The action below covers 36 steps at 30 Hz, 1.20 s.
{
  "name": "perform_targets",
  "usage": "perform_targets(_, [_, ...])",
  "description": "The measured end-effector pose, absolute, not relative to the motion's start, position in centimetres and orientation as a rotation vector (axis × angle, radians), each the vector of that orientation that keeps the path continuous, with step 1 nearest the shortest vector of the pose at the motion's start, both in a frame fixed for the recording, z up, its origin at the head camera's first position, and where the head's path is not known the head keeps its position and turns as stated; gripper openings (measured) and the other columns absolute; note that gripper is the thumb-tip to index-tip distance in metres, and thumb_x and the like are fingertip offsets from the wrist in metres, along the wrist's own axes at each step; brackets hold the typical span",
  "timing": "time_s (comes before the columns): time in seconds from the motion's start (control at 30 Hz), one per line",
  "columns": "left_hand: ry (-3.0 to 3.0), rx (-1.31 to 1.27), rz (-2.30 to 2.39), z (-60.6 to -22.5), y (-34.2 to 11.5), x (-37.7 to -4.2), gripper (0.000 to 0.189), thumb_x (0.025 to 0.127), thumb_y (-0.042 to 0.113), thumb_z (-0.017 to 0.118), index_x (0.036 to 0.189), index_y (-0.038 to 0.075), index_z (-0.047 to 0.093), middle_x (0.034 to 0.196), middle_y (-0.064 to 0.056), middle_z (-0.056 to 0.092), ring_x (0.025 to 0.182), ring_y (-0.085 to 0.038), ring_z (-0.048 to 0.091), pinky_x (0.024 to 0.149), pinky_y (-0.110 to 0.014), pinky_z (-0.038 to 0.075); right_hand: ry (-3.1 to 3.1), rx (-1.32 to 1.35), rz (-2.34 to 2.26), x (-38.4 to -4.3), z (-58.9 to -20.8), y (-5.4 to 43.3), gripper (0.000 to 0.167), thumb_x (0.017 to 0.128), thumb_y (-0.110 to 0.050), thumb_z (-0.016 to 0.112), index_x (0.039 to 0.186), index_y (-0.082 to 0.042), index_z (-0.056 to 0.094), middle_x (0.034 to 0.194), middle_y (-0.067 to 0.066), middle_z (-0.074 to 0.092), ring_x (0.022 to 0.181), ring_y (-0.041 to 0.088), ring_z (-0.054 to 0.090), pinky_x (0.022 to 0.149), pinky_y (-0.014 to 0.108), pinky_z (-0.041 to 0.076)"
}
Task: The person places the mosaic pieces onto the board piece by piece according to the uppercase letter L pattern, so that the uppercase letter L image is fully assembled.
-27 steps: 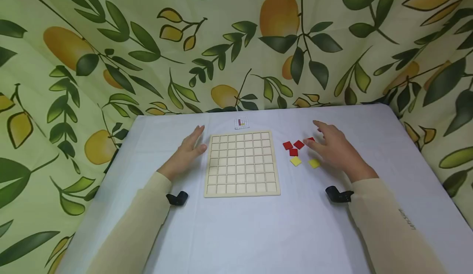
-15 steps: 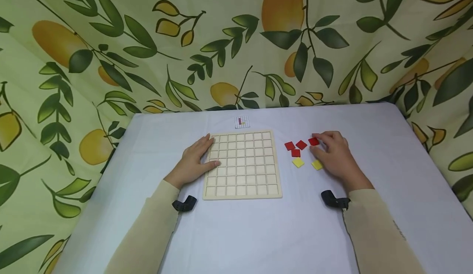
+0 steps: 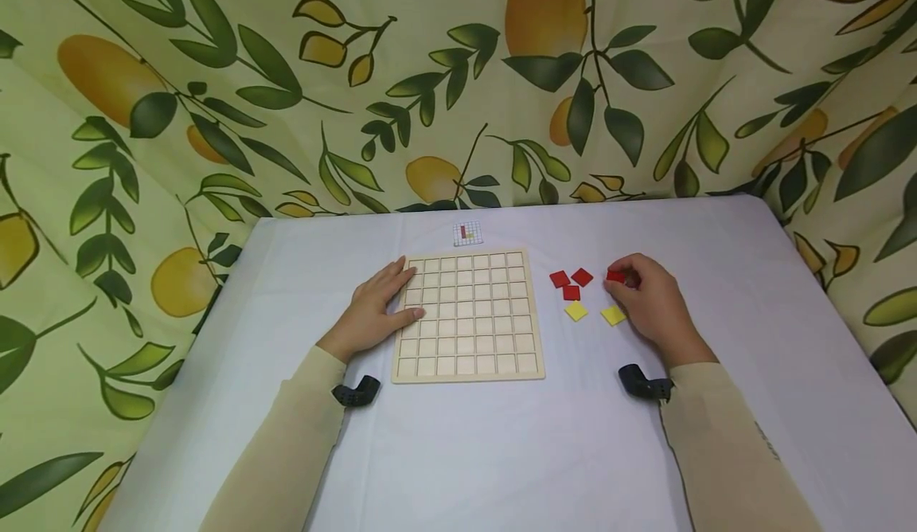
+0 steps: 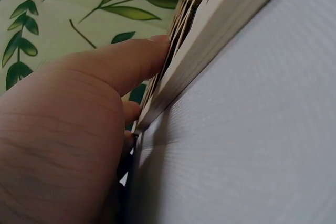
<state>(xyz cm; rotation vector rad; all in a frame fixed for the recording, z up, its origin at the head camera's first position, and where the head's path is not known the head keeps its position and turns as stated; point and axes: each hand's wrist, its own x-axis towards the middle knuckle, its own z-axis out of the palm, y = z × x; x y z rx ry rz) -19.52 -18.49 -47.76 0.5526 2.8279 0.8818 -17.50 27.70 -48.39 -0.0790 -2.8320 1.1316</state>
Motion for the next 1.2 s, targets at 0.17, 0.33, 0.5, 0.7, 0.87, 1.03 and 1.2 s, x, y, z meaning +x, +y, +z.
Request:
perform_targets(0.17, [2.824,0.554,0.899,-47.6,-18.6,-19.4,0.088,0.101,0.055,0.072,0.171,0.014,0.038,0.180,-0.003,0.017,0.165,-0.022,0.010,0.129,-0.053,0.010,-2.785,-0.167,1.175,-17.1,-48.0,27.5,0.034,0.109,-0.018,0.071,0.138,-0.001,0.063,0.121,0.021,0.061,0.110,0.039,0.051,0.085,0.032,0.045])
perform_targets(0.33, [2.829,0.578,0.893,-47.6,-18.8,-19.5,0.079,0.104,0.044,0.068,0.170,0.013,0.040,0.180,-0.004,0.020,0.165,-0.022,0.012,0.129,-0.052,0.011,-2.716,-0.216,1.252,-16.8,-47.4,27.0,0.035,0.109,-0.023,0.071,0.139,-0.004,0.065,0.127,0.018,0.062,0.111,0.036,0.051,0.082,0.019,0.044])
perform_targets(0.5, [2.831,0.574,0.914,-47.6,-18.8,-19.4,0.078,0.102,0.042,0.068,0.170,0.012,0.041,0.179,-0.004,0.022,0.165,-0.021,0.013,0.128,-0.052,0.011,-2.656,-0.183,1.351,-16.4,-46.5,25.7,0.033,0.109,-0.025,0.071,0.136,-0.006,0.068,0.119,0.014,0.062,0.103,0.029,0.050,0.072,0.016,0.046])
perform_targets(0.7, [2.834,0.587,0.927,-47.5,-18.7,-19.3,0.079,0.101,0.042,0.070,0.169,0.010,0.043,0.179,-0.006,0.023,0.165,-0.024,0.015,0.128,-0.055,0.012,-2.643,-0.031,1.474,-15.9,-45.1,23.3,0.027,0.109,-0.018,0.071,0.131,-0.001,0.070,0.113,0.015,0.068,0.097,0.028,0.058,0.070,0.015,0.050])
perform_targets(0.87, [2.835,0.576,0.958,-47.4,-18.6,-19.2,0.075,0.100,0.040,0.072,0.165,0.011,0.049,0.178,-0.007,0.027,0.164,-0.025,0.017,0.128,-0.056,0.013,-2.602,0.126,1.638,-15.9,-44.4,20.9,0.022,0.107,-0.008,0.072,0.126,0.003,0.070,0.113,0.020,0.074,0.093,0.029,0.071,0.077,0.020,0.058])
perform_targets(1.03, [2.841,0.562,0.961,-47.4,-18.6,-19.2,0.072,0.100,0.040,0.073,0.163,0.012,0.051,0.178,-0.006,0.028,0.164,-0.024,0.018,0.128,-0.055,0.013,-2.603,0.244,1.693,-16.2,-44.3,18.4,0.016,0.105,-0.005,0.075,0.120,0.002,0.073,0.110,0.015,0.077,0.090,0.028,0.070,0.074,0.021,0.055])
perform_targets(1.2, [2.839,0.560,0.954,-47.4,-18.5,-19.2,0.072,0.101,0.040,0.072,0.163,0.012,0.051,0.178,-0.006,0.028,0.164,-0.023,0.018,0.128,-0.055,0.013,-2.647,0.271,1.730,-17.0,-44.2,15.9,0.012,0.105,-0.012,0.076,0.115,-0.005,0.075,0.107,0.008,0.077,0.090,0.031,0.066,0.072,0.023,0.052])
